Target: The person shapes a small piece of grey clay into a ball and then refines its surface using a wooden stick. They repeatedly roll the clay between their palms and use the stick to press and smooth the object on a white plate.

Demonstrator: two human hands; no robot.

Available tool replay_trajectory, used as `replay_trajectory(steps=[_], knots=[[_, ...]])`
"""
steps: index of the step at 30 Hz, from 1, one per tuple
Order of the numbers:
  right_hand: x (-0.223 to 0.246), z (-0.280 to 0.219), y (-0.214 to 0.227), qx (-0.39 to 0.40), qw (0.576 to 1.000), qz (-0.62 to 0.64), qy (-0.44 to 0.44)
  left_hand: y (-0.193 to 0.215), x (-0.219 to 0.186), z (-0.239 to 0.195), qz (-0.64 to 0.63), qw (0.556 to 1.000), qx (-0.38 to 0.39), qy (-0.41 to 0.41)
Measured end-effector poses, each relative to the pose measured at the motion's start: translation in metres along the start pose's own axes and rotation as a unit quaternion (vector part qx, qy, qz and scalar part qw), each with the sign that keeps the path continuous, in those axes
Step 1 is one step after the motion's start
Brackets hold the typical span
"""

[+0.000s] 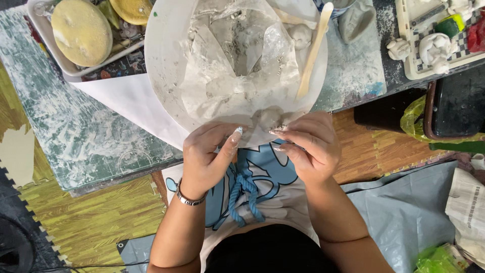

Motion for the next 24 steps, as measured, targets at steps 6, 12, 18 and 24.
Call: replay_trajectory(steps=[6, 12, 18, 24], knots=[[0.031, -0.004, -0.008, 0.040, 0.998, 0.048, 0.025, -0.022, -0.018, -0.018, -0.572, 0.817, -0.070, -0.006], [0.062, -0.002, -0.035, 0.173, 0.981, -0.022, 0.088, -0.046, -0.046, -0.020, -0.732, 0.678, -0.022, 0.066], [0.068, -0.010, -0.048, 0.217, 0.971, -0.075, 0.067, -0.028, -0.051, -0.013, -0.756, 0.648, -0.072, 0.047], [0.071, -0.017, -0.045, 0.190, 0.960, -0.190, 0.079, -0.025, -0.047, -0.018, -0.687, 0.723, -0.068, 0.018]])
Point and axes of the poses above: each hand's wrist, its own z-axis towards the middle knuckle, its own y-axis out of the back of the hand, x = y × z, the point moved 6 cm from there along z, towards the middle knuckle, and after that the axes turned 6 degrees about z, right-handed, at the moved point
